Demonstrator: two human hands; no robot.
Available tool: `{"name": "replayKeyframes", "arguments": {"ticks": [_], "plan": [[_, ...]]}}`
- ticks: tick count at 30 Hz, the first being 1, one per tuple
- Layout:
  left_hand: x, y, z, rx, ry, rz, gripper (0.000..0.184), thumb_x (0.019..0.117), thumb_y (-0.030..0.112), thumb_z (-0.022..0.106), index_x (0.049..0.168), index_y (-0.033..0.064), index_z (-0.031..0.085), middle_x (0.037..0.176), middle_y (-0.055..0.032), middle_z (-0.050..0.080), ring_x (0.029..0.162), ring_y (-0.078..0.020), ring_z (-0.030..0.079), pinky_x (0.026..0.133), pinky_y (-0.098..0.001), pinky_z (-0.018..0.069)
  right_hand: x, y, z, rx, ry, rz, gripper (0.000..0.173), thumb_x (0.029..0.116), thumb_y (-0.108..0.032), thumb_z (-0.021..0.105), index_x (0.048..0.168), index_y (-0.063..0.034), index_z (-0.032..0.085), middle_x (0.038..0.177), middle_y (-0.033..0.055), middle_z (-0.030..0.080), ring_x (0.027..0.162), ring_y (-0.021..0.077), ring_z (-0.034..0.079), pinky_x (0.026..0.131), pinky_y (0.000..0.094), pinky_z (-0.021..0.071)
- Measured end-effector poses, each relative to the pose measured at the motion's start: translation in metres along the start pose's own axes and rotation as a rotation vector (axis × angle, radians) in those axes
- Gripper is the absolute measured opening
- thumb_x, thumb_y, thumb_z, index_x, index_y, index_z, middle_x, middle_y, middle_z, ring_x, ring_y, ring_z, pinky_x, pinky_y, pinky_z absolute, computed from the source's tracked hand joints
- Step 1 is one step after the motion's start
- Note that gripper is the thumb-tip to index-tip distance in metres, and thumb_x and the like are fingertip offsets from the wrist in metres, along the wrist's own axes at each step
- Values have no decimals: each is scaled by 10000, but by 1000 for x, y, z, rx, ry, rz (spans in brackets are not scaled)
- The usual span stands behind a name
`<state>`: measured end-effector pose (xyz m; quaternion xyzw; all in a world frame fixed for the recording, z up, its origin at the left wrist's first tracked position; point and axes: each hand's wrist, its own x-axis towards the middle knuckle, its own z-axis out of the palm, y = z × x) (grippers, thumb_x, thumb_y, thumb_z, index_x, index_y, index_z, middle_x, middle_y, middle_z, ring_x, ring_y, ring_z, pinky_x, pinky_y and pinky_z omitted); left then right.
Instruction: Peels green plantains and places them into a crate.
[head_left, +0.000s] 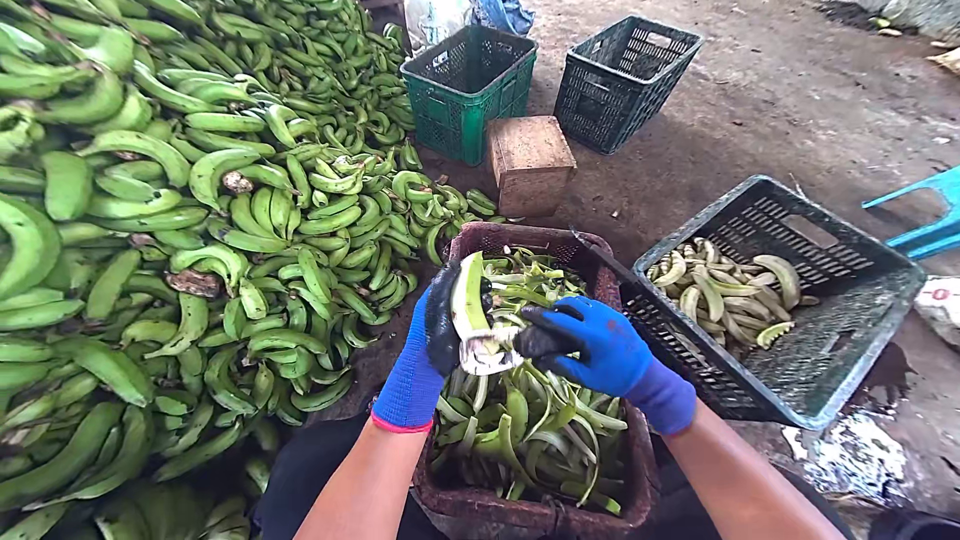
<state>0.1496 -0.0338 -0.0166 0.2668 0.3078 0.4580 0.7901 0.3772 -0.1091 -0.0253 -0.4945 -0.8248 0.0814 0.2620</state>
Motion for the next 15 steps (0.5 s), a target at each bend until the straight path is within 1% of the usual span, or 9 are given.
{"name": "replayKeyframes", "arguments": {"ticks": [2, 4, 5, 7, 8, 10, 11, 13, 15], "plan": [[-9, -7, 7, 199, 12, 55, 370, 1114, 295, 297, 1174, 97, 603, 837, -9, 665, 703, -63, 648, 633, -216, 559, 6, 4, -3, 23, -13, 90, 509, 907, -414, 656, 1358, -179, 681, 1128, 179, 708, 1009, 373, 689, 840, 582, 552], [-20, -10, 14, 456, -45, 156, 356, 1091, 181, 302, 1328, 69, 543, 994, 21, 648, 853, -6, 630, 777, -186, 545, 16, 14, -13, 103, -18, 245, 499, 912, -231, 683, 1402, -151, 640, 1188, 209, 673, 1061, 395, 661, 880, 610, 531], [-24, -8, 17, 541, -56, 166, 364, 1092, 167, 324, 1365, 59, 539, 1067, 5, 654, 911, -9, 631, 822, -197, 542, 20, 21, -17, 153, -10, 332, 494, 938, -159, 663, 1429, -139, 612, 1228, 220, 656, 1103, 395, 645, 925, 617, 512], [-26, -4, 17, 681, -66, 180, 414, 1091, 179, 334, 1452, 94, 518, 1255, -30, 645, 1041, -34, 624, 911, -229, 520, 22, 36, -22, 251, 30, 500, 437, 1046, -195, 540, 1479, -135, 549, 1331, 201, 633, 1192, 354, 629, 1012, 594, 484], [-25, -3, 17, 752, -38, 202, 427, 1091, 181, 334, 1479, 105, 495, 1305, -56, 627, 1074, -56, 617, 932, -253, 512, 21, 37, -23, 307, 71, 564, 433, 1076, -275, 494, 1488, -149, 535, 1322, 174, 648, 1156, 308, 646, 987, 557, 501], [-21, -5, 16, 815, 46, 201, 443, 1111, 220, 344, 1537, 134, 424, 1343, -124, 611, 1074, -151, 628, 923, -355, 514, 19, 23, -21, 402, 159, 591, 455, 1044, -298, 557, 1478, -164, 534, 1162, 142, 690, 940, 232, 662, 801, 472, 538], [-21, -8, 17, 782, 50, 164, 464, 1115, 247, 345, 1570, 159, 374, 1373, -127, 598, 1089, -172, 637, 931, -377, 521, 18, 10, -18, 425, 151, 550, 520, 981, -227, 652, 1480, -151, 527, 1195, 150, 694, 980, 241, 682, 841, 486, 560], [-25, -21, 20, 639, 17, 111, 430, 1109, 265, 357, 1524, 165, 412, 1180, -73, 657, 899, -121, 674, 776, -313, 585, 18, -18, -5, 353, 76, 439, 711, 828, -165, 824, 1473, -119, 529, 1211, 157, 700, 1050, 270, 692, 912, 523, 567], [-30, -33, 21, 586, -38, 81, 350, 1102, 250, 359, 1395, 108, 488, 1059, -43, 662, 842, -112, 663, 743, -302, 583, 15, -30, 1, 193, -31, 397, 732, 830, -207, 820, 1494, -138, 520, 1256, 169, 688, 1127, 337, 675, 946, 602, 528]]}}
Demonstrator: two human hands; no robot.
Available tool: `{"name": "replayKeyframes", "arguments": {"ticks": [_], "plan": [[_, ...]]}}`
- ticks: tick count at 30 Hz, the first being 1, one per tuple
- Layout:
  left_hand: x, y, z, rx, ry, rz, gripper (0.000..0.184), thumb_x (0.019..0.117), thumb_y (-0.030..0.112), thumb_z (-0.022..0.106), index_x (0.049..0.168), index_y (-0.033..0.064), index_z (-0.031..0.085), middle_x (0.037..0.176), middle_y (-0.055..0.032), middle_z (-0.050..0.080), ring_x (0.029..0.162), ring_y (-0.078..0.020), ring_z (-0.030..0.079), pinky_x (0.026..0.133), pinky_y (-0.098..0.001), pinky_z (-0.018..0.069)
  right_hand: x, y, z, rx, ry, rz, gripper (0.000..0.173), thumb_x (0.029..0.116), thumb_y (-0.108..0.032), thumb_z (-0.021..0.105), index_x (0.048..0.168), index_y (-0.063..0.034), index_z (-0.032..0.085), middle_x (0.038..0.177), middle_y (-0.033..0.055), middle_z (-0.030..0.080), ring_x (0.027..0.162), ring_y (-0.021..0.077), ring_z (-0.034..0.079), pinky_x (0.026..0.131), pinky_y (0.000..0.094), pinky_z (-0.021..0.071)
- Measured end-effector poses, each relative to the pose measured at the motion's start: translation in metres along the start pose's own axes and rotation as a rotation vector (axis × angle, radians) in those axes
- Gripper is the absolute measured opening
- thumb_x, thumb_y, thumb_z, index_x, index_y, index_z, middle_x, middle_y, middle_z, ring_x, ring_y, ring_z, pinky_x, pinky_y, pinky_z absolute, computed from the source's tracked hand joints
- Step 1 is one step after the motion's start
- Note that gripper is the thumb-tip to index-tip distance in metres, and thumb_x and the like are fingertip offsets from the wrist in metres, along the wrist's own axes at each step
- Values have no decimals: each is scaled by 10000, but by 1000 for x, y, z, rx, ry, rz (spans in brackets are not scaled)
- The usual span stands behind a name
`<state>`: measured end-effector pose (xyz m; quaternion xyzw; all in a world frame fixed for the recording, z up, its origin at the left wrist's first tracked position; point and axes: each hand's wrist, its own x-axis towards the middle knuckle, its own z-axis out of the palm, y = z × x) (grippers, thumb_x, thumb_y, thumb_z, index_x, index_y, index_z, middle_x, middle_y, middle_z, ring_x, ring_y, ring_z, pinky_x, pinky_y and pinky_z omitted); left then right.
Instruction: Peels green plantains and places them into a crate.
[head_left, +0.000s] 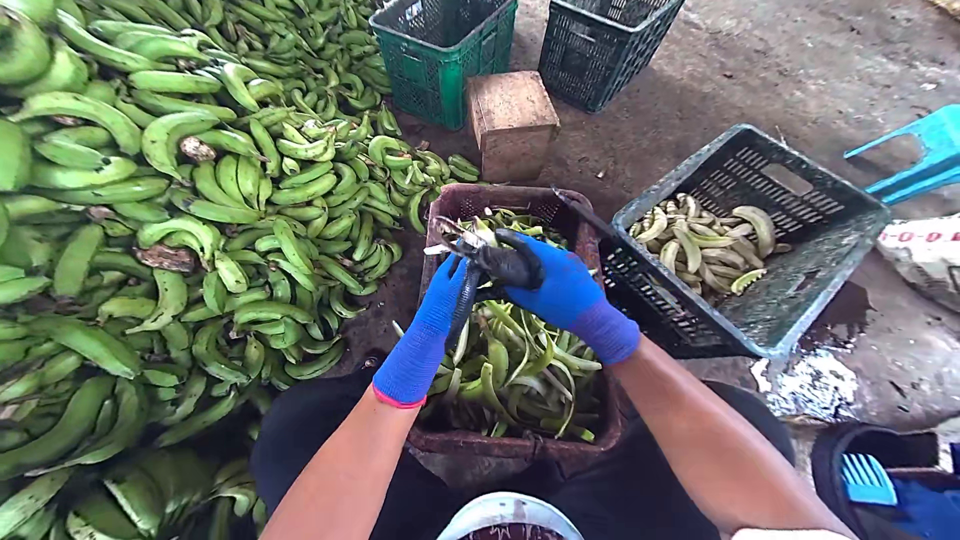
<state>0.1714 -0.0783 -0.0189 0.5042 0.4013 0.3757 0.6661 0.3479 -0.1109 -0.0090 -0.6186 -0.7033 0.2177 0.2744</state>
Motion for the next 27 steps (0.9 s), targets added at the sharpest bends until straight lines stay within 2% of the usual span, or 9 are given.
{"name": "replayKeyframes", "arguments": {"ticks": [2, 5, 7, 10, 12, 15, 19, 24, 27], "plan": [[-6, -8, -4, 134, -99, -2, 410, 1106, 258, 359, 1493, 149, 437, 1249, -76, 666, 969, -183, 705, 800, -362, 601, -7, 4, -16, -97, -10, 64, 667, 871, -230, 782, 1485, -157, 533, 1271, 170, 685, 1144, 368, 666, 935, 643, 514], [-32, -18, -15, 773, -194, -39, 497, 1080, 203, 442, 1565, 110, 380, 1418, -142, 590, 1194, -259, 642, 1007, -451, 516, -25, 30, -76, -291, 219, 238, 588, 919, -270, 730, 1468, -152, 556, 1336, 216, 640, 1205, 429, 629, 944, 675, 492], [-50, -33, -9, 1147, -273, -269, 517, 1073, 290, 474, 1534, 63, 419, 1467, -214, 525, 1323, -374, 542, 1108, -553, 410, -40, 49, -117, -376, 416, 402, 575, 932, -299, 721, 1456, -122, 561, 1411, 287, 551, 1260, 492, 565, 959, 697, 465], [-57, -79, 19, 1397, -313, -505, 671, 1020, 503, 530, 1472, 10, 480, 1527, -253, 438, 1412, -457, 412, 1104, -618, 377, -51, 60, -134, -308, 525, 505, 580, 921, -305, 735, 1424, -70, 567, 1423, 315, 517, 1250, 496, 565, 975, 685, 463], [-52, -107, 32, 1471, -271, -498, 716, 992, 547, 546, 1446, -4, 505, 1543, -249, 421, 1458, -455, 340, 1126, -627, 341, -53, 54, -114, -218, 413, 385, 536, 904, -312, 745, 1352, -45, 618, 1313, 256, 624, 1225, 412, 607, 1014, 620, 478], [-49, -119, 35, 1481, -219, -470, 657, 1005, 522, 540, 1437, 27, 528, 1544, -212, 437, 1460, -408, 361, 1135, -604, 339, -50, 29, -65, -84, -9, 257, 448, 895, -326, 766, 1257, -84, 666, 1178, 172, 692, 1109, 335, 665, 950, 591, 524], [-57, -105, 28, 1312, -97, -392, 599, 1006, 414, 609, 1438, 8, 528, 1514, -242, 460, 1412, -432, 424, 1125, -589, 369, -49, -1, -23, -13, -562, 117, 526, 978, -339, 666, 1424, -77, 571, 1406, 231, 571, 1295, 406, 550, 1050, 628, 422], [-65, -70, 31, 1111, 32, 175, 394, 911, 199, 704, 1182, -86, 670, 1199, -311, 653, 1200, -470, 593, 1063, -612, 419, -48, -23, -20, -24, -601, 58, 518, 975, -325, 673, 1421, -78, 580, 1455, 237, 516, 1302, 417, 533, 1032, 634, 428], [-46, -33, 34, 1218, -107, 159, 457, 923, 219, 702, 1265, -77, 635, 1349, -343, 560, 1342, -531, 452, 1117, -691, 291, -42, -29, -40, -98, -458, 114, 509, 967, -338, 671, 1412, -103, 590, 1452, 176, 541, 1293, 374, 551, 1021, 612, 446]]}}
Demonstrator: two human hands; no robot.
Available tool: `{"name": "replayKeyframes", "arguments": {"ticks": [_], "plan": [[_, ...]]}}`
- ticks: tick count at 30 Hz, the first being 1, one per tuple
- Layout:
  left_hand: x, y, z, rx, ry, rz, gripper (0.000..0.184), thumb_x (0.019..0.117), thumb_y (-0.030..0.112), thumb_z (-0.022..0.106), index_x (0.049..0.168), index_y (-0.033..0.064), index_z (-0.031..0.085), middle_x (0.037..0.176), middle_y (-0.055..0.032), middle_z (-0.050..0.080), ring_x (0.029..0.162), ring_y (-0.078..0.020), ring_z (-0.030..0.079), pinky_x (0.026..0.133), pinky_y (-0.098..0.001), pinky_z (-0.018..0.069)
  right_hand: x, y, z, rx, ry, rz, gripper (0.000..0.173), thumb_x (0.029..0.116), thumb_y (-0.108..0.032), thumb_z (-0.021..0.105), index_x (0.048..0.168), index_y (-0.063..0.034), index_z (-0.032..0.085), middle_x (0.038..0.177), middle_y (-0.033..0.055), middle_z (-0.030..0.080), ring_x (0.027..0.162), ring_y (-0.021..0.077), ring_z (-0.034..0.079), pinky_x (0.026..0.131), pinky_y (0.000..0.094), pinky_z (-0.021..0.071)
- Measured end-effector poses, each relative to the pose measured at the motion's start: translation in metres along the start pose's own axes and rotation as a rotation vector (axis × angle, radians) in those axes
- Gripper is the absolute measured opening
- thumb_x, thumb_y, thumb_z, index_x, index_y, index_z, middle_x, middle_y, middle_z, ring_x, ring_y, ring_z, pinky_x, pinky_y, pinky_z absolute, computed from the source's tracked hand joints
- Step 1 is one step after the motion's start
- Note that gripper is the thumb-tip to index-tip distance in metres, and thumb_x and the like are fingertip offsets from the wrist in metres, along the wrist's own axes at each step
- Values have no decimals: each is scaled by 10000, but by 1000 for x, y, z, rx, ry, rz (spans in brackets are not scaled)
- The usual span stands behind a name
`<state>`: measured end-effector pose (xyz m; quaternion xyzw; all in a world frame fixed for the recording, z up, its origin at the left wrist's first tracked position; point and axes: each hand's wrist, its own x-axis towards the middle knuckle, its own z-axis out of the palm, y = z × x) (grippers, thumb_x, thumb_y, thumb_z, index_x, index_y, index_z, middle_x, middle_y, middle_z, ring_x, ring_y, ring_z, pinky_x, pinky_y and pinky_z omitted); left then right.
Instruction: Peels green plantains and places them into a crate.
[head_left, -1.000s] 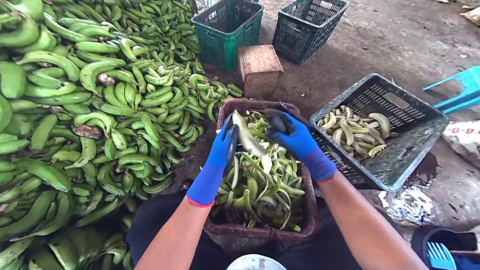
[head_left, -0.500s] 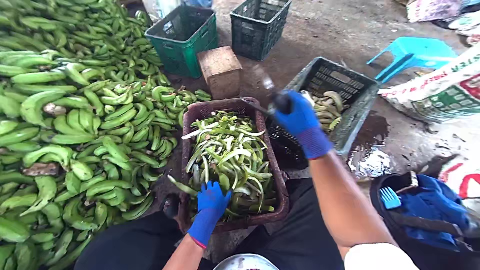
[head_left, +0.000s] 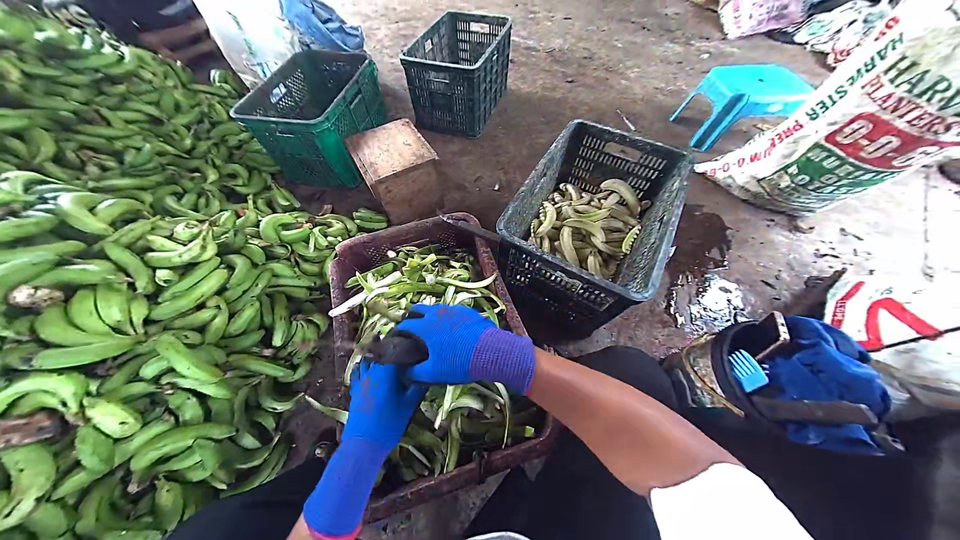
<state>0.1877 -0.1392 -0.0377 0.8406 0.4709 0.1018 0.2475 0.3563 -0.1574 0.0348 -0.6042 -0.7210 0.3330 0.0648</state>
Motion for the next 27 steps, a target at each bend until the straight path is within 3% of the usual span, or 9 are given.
{"name": "replayKeyframes", "arguments": {"ticks": [3, 5, 7, 9, 12, 16, 20, 24, 27], "plan": [[24, -2, -23, 46, -93, -32, 777, 965, 462, 631, 1547, 11, 383, 1578, -313, 327, 1469, -537, 258, 1143, -708, 223, -4, 14, -18, -4, 313, 79, 483, 942, -332, 705, 1377, -135, 632, 1423, 146, 574, 1254, 350, 582, 1000, 580, 474], [37, -8, -31, -113, -92, -68, 815, 985, 478, 591, 1588, 20, 288, 1591, -293, 316, 1478, -482, 285, 1168, -640, 253, -4, 29, -22, 64, 586, 38, 492, 896, -277, 757, 1350, -115, 655, 1399, 173, 595, 1212, 357, 618, 979, 570, 513], [45, -9, -36, -504, -131, -126, 686, 1051, 387, 491, 1597, 43, 260, 1589, -197, 375, 1453, -291, 394, 1172, -456, 344, -4, 39, -22, 273, 765, -78, 495, 880, -187, 763, 1339, -42, 645, 1373, 205, 601, 1180, 327, 636, 970, 529, 534], [56, -11, -30, -1040, -181, -217, 532, 1096, 374, 335, 1544, 87, 324, 1429, -109, 537, 1204, -180, 588, 941, -360, 514, -2, 40, -18, 555, 759, -160, 478, 892, -143, 683, 1337, 12, 605, 1290, 167, 626, 1091, 191, 636, 931, 382, 538], [67, -9, -28, -1570, 3, -206, 372, 1093, 285, 377, 1386, 66, 447, 1119, -127, 675, 899, -250, 715, 725, -410, 625, 2, 39, -16, 691, 511, -113, 483, 949, -132, 643, 1400, 5, 537, 1244, 134, 642, 1049, 102, 636, 933, 280, 532], [62, -18, -50, -1001, 417, -64, 471, 962, 86, 622, 1395, -23, 469, 1180, -110, 643, 1005, -88, 656, 878, -255, 559, 21, 39, -7, 321, 477, 12, 555, 978, -289, 643, 1497, -136, 522, 1313, 155, 660, 1169, 262, 648, 1026, 485, 499], [61, -28, -61, -597, 493, -27, 517, 926, 190, 693, 1366, -25, 526, 1182, -195, 666, 1091, -206, 649, 969, -405, 509, 17, 29, 2, 274, 716, -86, 469, 929, -226, 637, 1365, -54, 622, 1082, 121, 732, 949, 169, 703, 866, 389, 575], [56, -42, -72, -710, 397, 127, 526, 890, 151, 682, 1352, -27, 505, 1165, -103, 669, 1052, -72, 639, 948, -272, 521, 40, 52, -10, 51, -78, 410, 517, 1086, -389, 462, 1450, -26, 512, 1304, 274, 625, 1234, 415, 603, 1067, 601, 426], [56, -50, -82, -834, 242, 166, 610, 902, 124, 671, 1416, -79, 412, 1238, -152, 632, 1112, -99, 624, 986, -266, 509, 41, 61, -5, 187, 8, 333, 525, 1099, -442, 394, 1496, -115, 500, 1257, 220, 660, 1097, 351, 665, 972, 554, 501]]}}
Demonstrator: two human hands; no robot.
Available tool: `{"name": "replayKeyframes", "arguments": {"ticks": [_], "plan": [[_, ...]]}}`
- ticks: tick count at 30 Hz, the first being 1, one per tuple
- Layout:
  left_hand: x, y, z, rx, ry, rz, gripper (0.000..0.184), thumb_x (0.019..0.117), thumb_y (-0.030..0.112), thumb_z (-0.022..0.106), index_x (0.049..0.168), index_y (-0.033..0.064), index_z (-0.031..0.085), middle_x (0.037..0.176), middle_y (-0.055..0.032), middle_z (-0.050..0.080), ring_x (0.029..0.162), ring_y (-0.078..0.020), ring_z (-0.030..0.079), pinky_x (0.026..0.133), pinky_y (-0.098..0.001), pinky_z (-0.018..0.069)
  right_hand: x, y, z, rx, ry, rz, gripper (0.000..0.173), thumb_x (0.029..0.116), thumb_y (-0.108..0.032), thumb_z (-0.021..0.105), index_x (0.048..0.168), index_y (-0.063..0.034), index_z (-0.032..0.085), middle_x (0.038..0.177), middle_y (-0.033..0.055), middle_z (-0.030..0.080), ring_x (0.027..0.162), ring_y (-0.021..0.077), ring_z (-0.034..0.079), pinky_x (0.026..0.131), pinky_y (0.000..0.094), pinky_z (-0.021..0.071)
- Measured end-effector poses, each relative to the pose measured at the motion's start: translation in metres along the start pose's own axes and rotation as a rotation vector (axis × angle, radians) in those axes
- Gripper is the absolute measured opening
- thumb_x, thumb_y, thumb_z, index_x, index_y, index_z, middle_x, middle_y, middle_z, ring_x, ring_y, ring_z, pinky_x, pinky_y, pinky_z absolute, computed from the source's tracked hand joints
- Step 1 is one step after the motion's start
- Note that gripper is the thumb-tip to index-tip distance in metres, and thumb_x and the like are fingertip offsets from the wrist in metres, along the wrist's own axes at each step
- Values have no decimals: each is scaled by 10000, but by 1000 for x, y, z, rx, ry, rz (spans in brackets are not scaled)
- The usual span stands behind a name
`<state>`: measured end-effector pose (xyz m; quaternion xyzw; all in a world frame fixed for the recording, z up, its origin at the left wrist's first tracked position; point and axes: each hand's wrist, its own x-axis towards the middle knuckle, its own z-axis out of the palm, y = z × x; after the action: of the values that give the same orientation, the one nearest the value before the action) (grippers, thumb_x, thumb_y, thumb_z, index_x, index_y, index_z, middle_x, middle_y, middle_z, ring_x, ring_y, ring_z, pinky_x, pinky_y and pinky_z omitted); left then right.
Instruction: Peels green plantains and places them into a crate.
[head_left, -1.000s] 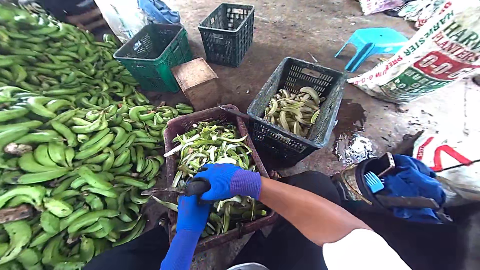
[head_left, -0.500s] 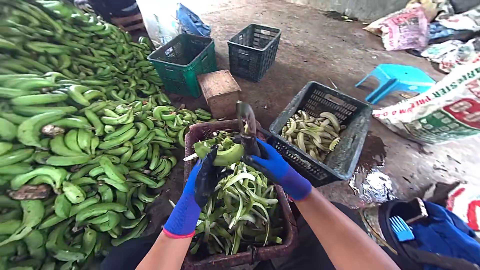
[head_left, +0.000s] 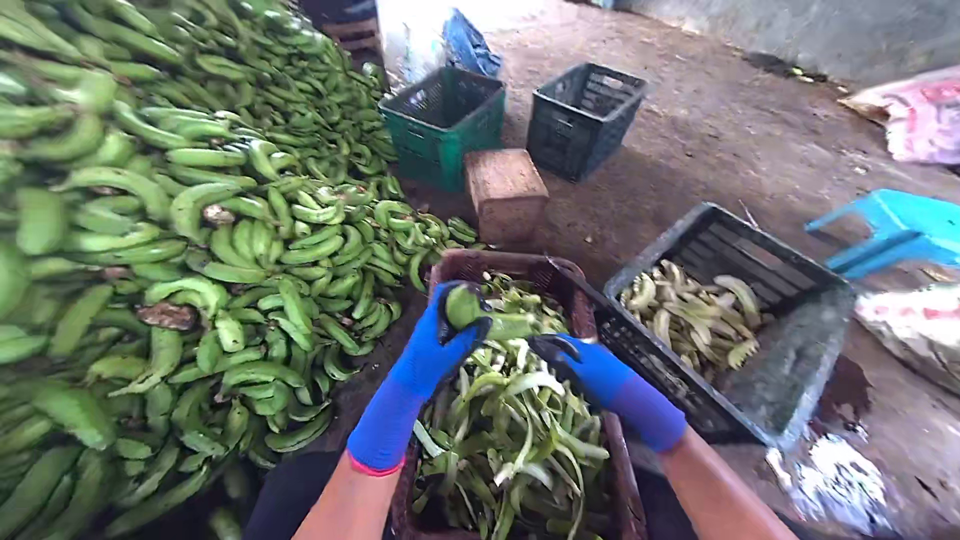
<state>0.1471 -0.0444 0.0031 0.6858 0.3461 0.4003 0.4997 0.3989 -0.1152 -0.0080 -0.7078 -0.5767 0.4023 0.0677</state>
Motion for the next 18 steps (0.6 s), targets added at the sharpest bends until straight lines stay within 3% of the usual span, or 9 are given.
{"name": "replayKeyframes", "arguments": {"ticks": [1, 2, 5, 9, 11, 13, 16, 18], "plan": [[0, 4, -4, -21, -26, -54, 647, 911, 102, 670, 1452, -92, 371, 1288, -188, 603, 1148, -120, 609, 1005, -272, 494, -2, 0, 1, 85, 62, -92, 520, 1090, -443, 403, 1494, -131, 504, 1218, 181, 669, 1009, 286, 676, 901, 496, 534], [0, 7, -6, -28, -40, -83, 653, 914, 89, 666, 1458, -95, 357, 1301, -197, 586, 1146, -117, 604, 997, -260, 494, -4, 0, 1, 160, 114, -180, 518, 1071, -424, 437, 1493, -133, 508, 1257, 144, 664, 1028, 228, 676, 905, 442, 546], [4, 5, -7, -105, -10, -100, 639, 934, 93, 655, 1464, -107, 359, 1348, -222, 564, 1172, -121, 596, 1015, -257, 481, -7, 2, 6, 267, 217, -389, 577, 981, -344, 559, 1487, -70, 521, 1433, 138, 590, 1284, 184, 590, 1103, 370, 461], [7, 1, -5, -368, 85, -118, 538, 1017, 157, 533, 1483, -50, 364, 1250, -119, 615, 1031, -62, 635, 910, -235, 535, -11, -6, 17, 160, 253, -493, 585, 956, -348, 558, 1489, -106, 541, 1406, 164, 600, 1270, 234, 591, 1087, 419, 461], [8, 1, -5, -419, 109, -130, 486, 1054, 191, 461, 1490, -11, 391, 1205, -91, 636, 961, -63, 645, 854, -237, 548, -13, -8, 24, 83, 286, -553, 561, 930, -279, 582, 1470, -126, 572, 1346, 196, 621, 1199, 305, 623, 1023, 495, 494], [9, 3, -5, -478, 146, -127, 434, 1061, 177, 440, 1459, 4, 438, 1121, -74, 659, 868, -73, 655, 777, -235, 563, -14, -5, 31, 31, 350, -661, 547, 901, -313, 617, 1408, -110, 634, 1257, 199, 663, 1106, 320, 659, 931, 510, 537], [9, 5, -9, -456, 150, -129, 438, 1060, 177, 445, 1466, 14, 450, 1161, -71, 655, 884, -70, 651, 775, -225, 558, -15, -1, 36, -68, 477, -795, 512, 873, -396, 642, 1283, -97, 717, 1163, 189, 701, 1011, 319, 696, 832, 496, 577], [4, 9, -4, -435, 111, -134, 429, 1071, 195, 401, 1458, 18, 458, 1158, -59, 658, 912, -56, 653, 805, -220, 558, -14, -5, 34, -131, 507, -815, 498, 875, -377, 651, 1280, -96, 717, 1150, 201, 699, 997, 342, 700, 823, 511, 583]]}}
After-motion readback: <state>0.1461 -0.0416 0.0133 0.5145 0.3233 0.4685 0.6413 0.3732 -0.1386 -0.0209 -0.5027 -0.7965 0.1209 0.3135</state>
